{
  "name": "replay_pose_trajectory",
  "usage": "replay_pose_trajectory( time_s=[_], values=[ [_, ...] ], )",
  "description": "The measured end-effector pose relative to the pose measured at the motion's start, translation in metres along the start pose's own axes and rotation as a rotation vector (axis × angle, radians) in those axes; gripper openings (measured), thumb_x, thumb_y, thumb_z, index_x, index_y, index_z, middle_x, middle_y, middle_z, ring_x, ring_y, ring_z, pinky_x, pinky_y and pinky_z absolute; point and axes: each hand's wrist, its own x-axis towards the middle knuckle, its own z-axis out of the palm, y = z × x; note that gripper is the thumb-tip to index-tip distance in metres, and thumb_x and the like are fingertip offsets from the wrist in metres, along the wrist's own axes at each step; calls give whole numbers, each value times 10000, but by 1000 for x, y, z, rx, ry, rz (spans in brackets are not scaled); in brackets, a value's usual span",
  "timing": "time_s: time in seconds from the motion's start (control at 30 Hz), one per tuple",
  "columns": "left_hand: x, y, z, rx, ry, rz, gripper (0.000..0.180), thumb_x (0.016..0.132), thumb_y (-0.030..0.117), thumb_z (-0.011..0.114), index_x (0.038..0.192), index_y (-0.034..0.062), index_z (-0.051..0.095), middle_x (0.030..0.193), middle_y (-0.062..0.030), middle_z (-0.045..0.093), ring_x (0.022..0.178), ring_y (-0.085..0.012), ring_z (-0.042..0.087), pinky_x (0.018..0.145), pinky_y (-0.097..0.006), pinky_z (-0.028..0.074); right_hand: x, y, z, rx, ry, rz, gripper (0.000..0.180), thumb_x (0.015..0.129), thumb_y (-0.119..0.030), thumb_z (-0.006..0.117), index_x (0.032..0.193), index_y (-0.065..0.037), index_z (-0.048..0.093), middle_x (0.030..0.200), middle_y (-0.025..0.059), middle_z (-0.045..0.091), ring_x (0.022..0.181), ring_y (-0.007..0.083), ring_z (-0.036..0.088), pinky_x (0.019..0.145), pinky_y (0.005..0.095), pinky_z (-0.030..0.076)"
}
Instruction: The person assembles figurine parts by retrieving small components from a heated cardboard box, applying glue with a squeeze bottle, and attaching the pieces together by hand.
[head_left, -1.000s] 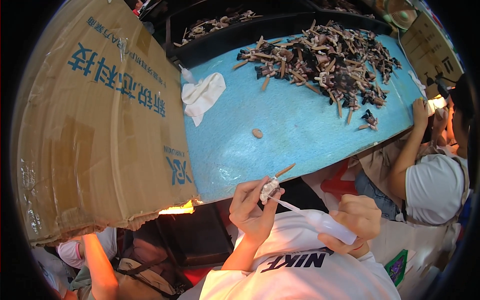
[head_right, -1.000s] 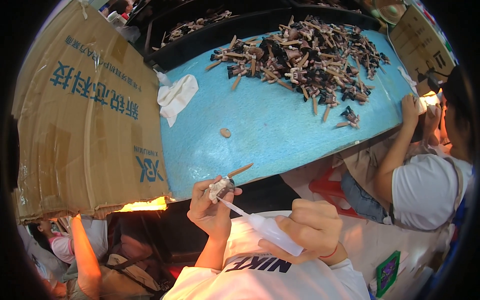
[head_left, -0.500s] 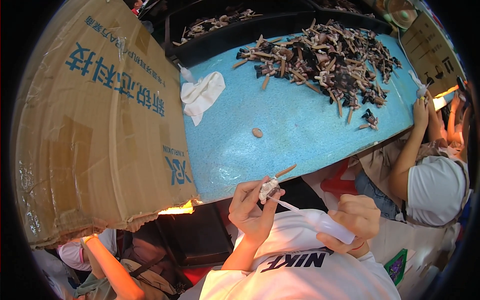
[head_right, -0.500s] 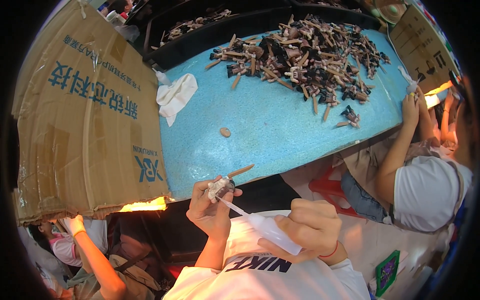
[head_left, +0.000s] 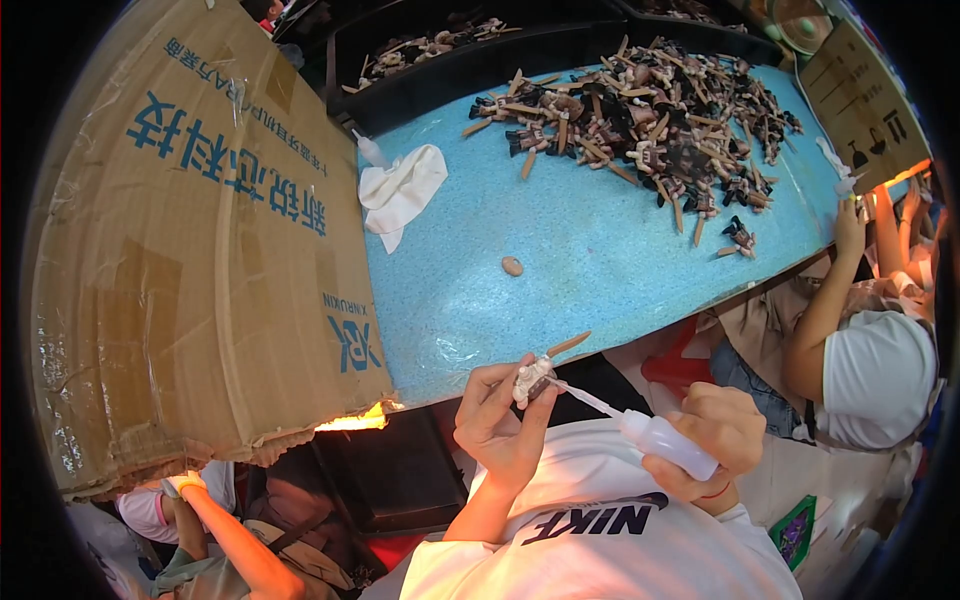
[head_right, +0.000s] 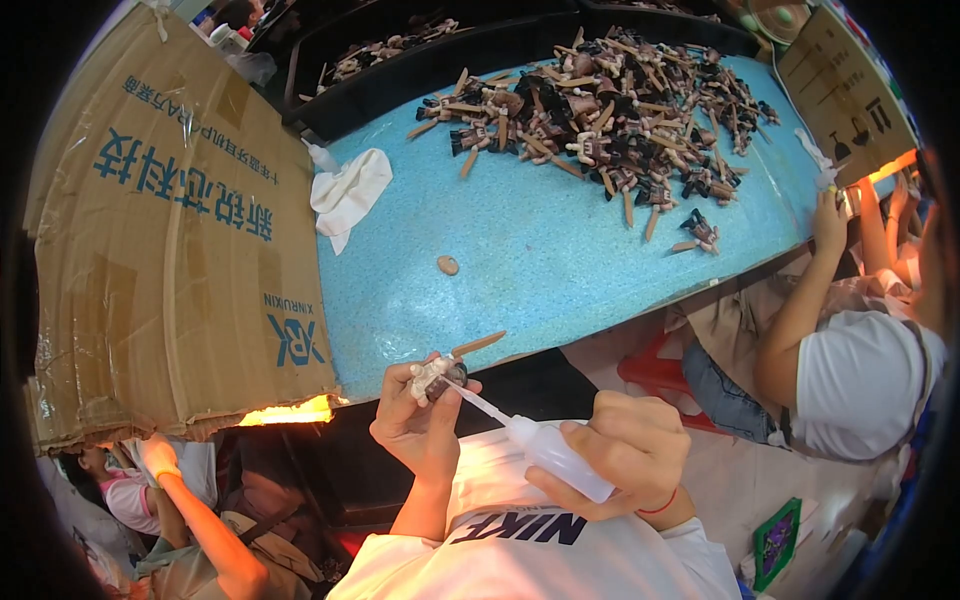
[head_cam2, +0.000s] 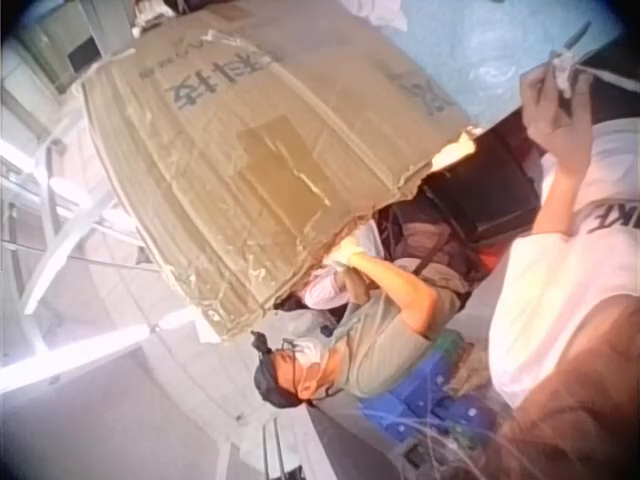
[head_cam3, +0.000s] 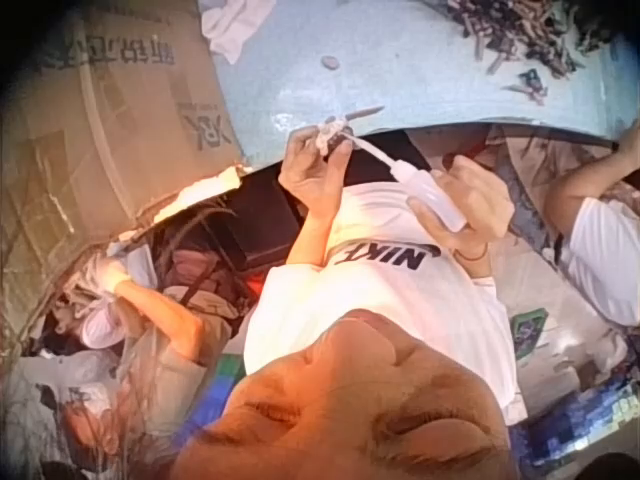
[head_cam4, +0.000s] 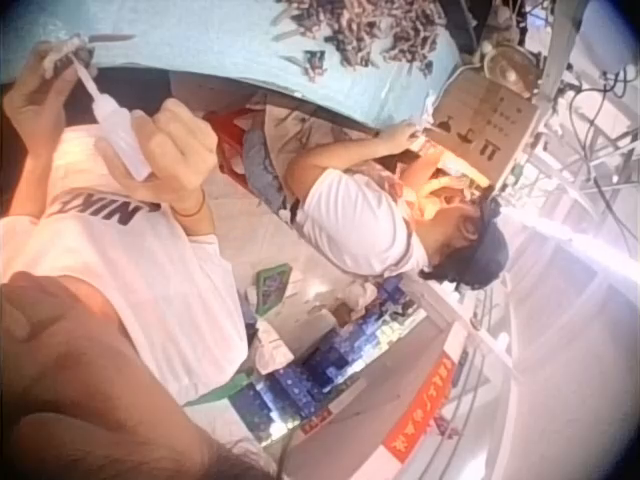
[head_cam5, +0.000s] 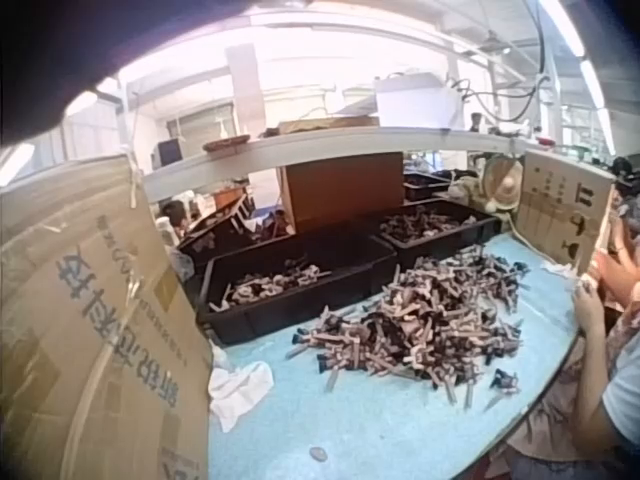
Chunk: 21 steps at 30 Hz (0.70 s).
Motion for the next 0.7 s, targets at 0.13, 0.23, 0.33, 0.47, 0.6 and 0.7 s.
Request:
replay_pose_trajectory(
  time_s=[0.13,0.23,0.33,0.47,0.6,0.7],
  values=[
    [6,9,7,-50,20,54,58,774,-54,608,827,-77,599,929,-113,518,818,-247,625,639,-335,589,-7,7,7,181,266,89,345,605,-148,785,794,41,568,549,69,492,401,171,434,362,262,296],
    [7,7,5,-185,32,-79,224,764,-126,594,984,-85,602,919,-126,560,785,-187,608,645,-314,581,-19,20,6,697,415,562,356,740,-217,711,897,41,521,764,104,582,587,120,507,500,253,411],
    [12,3,-3,-356,111,-255,188,794,-106,563,976,-77,602,929,-120,562,799,-179,602,648,-323,579,2,41,17,868,401,746,312,752,-171,687,925,37,531,782,89,582,645,116,511,595,250,427],
    [23,-3,-18,-429,187,-300,175,816,-72,543,979,-68,607,970,-117,580,794,-160,586,664,-349,577,16,77,35,635,298,670,266,731,-78,667,962,11,569,832,64,589,761,128,533,697,236,412],
    [27,-2,-24,-398,268,-296,201,817,-77,534,1003,-65,607,984,-129,590,781,-160,577,652,-339,575,25,133,50,197,127,460,256,705,-49,675,942,-4,588,895,58,607,821,136,551,715,259,416],
    [28,-1,-23,-395,283,-292,193,816,-79,536,993,-60,612,980,-124,591,794,-155,577,635,-321,574,29,157,64,200,85,526,248,682,-39,690,909,-11,593,899,71,605,871,167,559,737,292,417]
  ],
)
